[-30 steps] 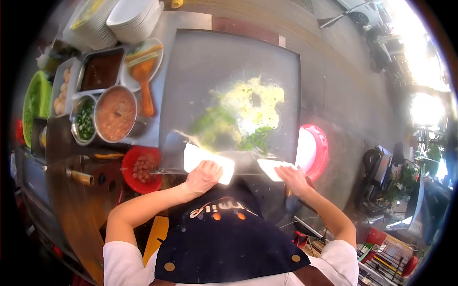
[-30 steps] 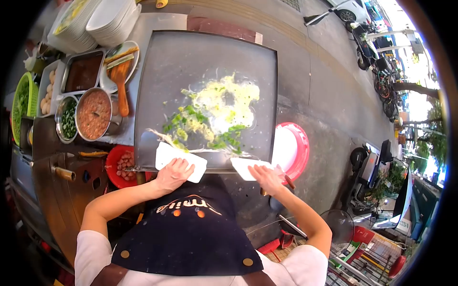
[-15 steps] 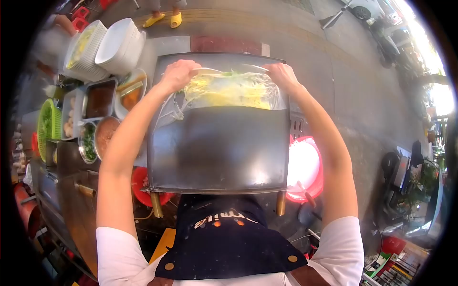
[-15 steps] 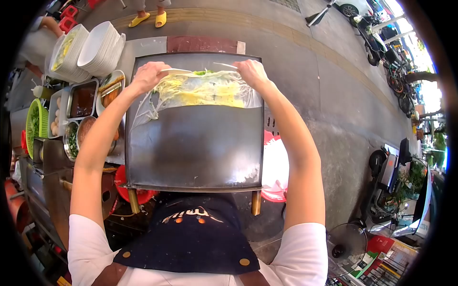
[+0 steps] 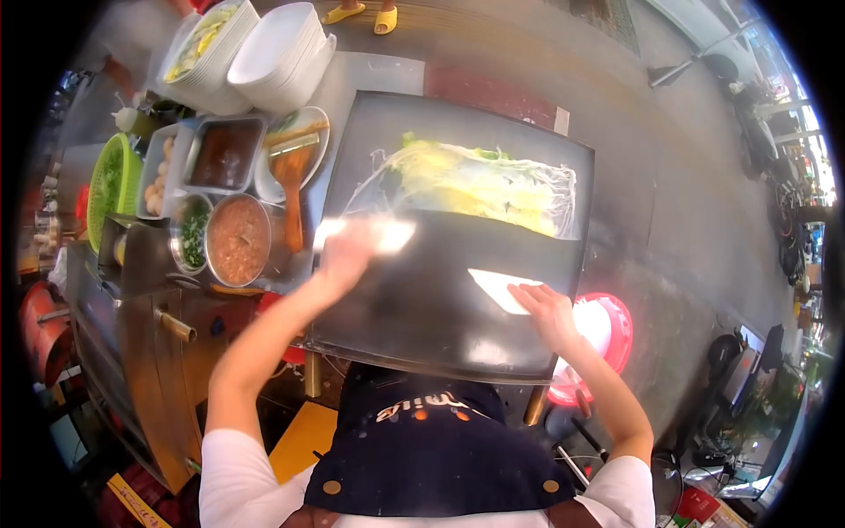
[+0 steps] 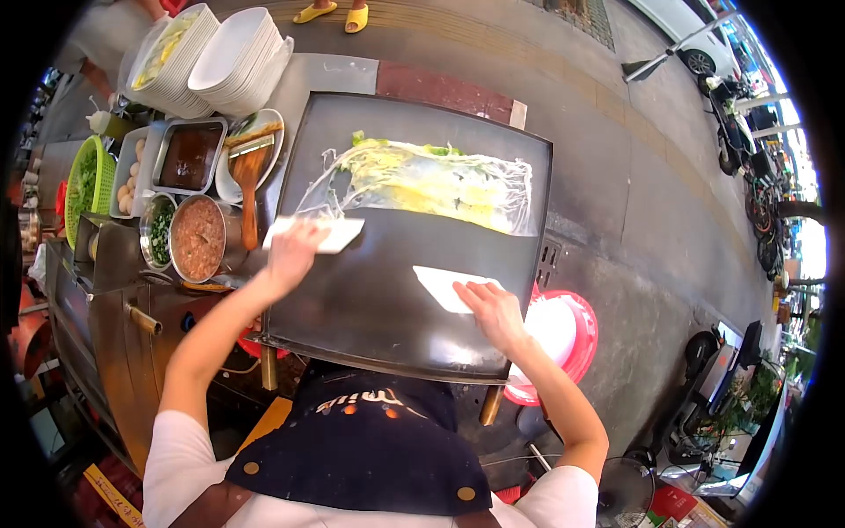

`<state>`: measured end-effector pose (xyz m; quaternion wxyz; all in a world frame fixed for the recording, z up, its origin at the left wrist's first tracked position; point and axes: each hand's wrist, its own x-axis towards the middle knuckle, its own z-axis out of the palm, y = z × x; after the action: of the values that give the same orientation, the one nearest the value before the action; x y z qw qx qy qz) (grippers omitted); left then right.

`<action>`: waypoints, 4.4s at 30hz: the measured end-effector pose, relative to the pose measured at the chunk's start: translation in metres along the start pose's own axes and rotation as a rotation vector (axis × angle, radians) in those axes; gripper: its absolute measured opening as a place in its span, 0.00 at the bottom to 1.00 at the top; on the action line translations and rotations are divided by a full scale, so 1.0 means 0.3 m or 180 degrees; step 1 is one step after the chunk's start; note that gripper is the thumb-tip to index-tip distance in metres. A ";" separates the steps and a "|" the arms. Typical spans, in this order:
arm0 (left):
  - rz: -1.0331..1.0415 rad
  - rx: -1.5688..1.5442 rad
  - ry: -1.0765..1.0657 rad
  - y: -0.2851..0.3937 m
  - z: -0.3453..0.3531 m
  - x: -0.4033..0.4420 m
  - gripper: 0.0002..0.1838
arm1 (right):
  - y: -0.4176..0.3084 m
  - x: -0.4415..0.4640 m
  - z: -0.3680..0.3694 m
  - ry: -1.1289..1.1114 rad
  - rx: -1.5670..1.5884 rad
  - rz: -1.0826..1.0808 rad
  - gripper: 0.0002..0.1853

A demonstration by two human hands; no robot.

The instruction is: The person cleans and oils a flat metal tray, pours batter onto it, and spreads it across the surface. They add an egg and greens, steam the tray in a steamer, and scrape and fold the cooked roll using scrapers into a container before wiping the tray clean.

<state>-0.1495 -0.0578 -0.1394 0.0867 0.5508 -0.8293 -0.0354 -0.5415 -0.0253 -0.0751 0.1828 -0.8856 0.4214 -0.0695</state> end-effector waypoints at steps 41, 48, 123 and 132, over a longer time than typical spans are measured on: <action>0.0160 -0.0986 -0.2032 -0.271 -0.043 0.960 0.16 | 0.696 0.767 -0.302 -0.1624 -0.0162 0.1806 0.21; 0.0203 -0.1926 -0.2298 -0.202 -0.134 0.639 0.15 | 0.505 0.438 -0.285 -0.2023 0.0322 0.1707 0.15; -0.4814 -0.6911 0.1795 0.242 0.007 -0.405 0.21 | -0.115 1.132 0.132 0.0922 0.0821 0.0374 0.11; -0.3819 -0.7208 0.1108 0.174 0.006 -0.079 0.21 | -0.027 0.813 0.116 -0.0608 0.2235 0.1120 0.24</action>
<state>-0.1882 -0.0157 -0.1357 0.5792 0.4525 0.0595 -0.6754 -0.3711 -0.1996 -0.1117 0.5216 -0.6861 0.4983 -0.0944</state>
